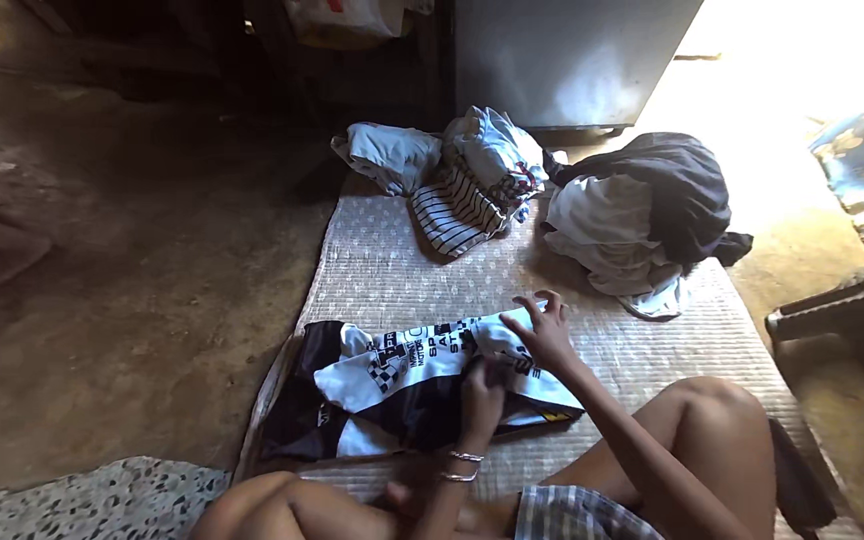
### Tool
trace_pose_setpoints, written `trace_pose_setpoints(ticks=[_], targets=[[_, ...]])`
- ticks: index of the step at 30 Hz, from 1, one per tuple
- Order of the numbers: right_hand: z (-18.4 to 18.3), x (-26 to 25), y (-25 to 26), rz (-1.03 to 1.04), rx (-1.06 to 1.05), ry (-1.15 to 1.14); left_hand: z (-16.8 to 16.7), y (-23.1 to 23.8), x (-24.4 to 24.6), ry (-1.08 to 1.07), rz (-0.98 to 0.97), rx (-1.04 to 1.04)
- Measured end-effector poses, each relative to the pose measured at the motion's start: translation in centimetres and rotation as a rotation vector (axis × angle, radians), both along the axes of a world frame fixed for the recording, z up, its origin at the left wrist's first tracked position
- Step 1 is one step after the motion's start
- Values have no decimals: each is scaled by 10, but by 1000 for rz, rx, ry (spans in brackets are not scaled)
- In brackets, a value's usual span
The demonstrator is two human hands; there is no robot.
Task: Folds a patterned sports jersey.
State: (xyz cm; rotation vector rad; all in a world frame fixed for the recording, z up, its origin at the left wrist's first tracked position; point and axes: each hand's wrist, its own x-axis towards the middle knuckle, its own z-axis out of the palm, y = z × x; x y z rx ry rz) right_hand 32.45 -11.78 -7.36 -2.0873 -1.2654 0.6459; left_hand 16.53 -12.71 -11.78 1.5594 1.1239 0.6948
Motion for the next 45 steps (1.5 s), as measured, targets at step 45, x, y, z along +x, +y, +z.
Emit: trace_pose_setpoints(ticks=[45], targets=[[-19, -20, 96, 364, -24, 204, 9, 12, -68, 110, 143, 45]])
